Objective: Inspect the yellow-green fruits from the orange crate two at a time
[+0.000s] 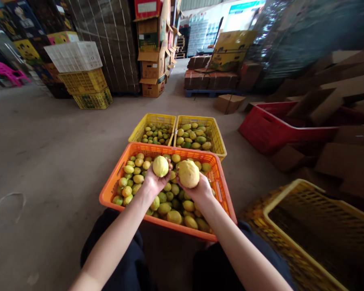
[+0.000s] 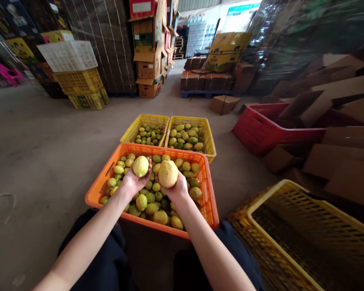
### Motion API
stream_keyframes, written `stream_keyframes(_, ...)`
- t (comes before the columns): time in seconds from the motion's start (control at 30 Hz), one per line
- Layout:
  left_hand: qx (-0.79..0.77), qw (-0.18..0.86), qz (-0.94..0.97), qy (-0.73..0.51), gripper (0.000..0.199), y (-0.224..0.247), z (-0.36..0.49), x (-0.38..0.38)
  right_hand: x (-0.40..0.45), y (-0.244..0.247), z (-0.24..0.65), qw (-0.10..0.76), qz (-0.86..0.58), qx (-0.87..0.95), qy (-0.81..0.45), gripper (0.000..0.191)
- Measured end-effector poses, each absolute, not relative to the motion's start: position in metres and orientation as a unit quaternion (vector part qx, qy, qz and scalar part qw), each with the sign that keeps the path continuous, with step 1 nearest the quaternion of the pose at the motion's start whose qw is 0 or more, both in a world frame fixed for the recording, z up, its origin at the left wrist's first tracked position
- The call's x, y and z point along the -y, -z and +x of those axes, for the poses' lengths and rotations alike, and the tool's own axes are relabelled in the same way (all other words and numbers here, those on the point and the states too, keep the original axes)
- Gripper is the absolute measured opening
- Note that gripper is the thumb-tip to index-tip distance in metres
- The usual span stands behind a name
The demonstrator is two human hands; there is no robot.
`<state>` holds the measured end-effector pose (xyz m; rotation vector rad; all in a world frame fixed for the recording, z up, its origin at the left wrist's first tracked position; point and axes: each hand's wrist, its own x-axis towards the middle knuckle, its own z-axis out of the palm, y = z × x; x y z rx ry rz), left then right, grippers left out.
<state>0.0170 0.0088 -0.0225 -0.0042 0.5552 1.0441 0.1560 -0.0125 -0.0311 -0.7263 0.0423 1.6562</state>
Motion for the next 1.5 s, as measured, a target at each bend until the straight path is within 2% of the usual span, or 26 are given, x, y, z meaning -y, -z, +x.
stream_keyframes(0.17,-0.232,0.83,-0.044,-0.505,0.019,0.02,0.013,-0.008,0.007,0.036,0.159,0.607,-0.364,-0.091,-0.701,0.022)
stream_keyframes(0.37,-0.221,0.833,-0.031,-0.507,0.013,0.02,0.013,-0.01,0.016,0.028,0.156,0.581,-0.317,-0.006,-0.75,0.034)
stream_keyframes(0.6,-0.228,0.834,-0.009,-0.503,0.013,0.024,0.012,-0.011,0.022,0.022,0.157,0.604,-0.311,0.024,-0.734,0.016)
stream_keyframes(0.77,-0.245,0.83,-0.01,-0.501,0.016,0.025,0.014,-0.011,0.015,0.029,0.153,0.601,-0.338,-0.034,-0.724,0.024)
stream_keyframes(0.93,-0.262,0.829,-0.01,-0.494,0.017,0.025,0.014,-0.012,0.013,0.035,0.148,0.576,-0.342,-0.012,-0.743,0.039)
stream_keyframes(1.13,-0.261,0.832,0.003,-0.489,0.016,0.025,0.013,-0.012,0.017,0.027,0.153,0.579,-0.352,0.011,-0.735,0.018)
stream_keyframes(1.33,-0.356,0.79,0.018,-0.499,0.013,0.018,0.02,-0.01,0.017,0.026,0.154,0.561,-0.406,-0.026,-0.721,0.017)
stream_keyframes(1.5,-0.36,0.775,-0.003,-0.519,0.013,0.017,0.021,-0.01,0.013,0.03,0.154,0.565,-0.439,-0.057,-0.697,0.018)
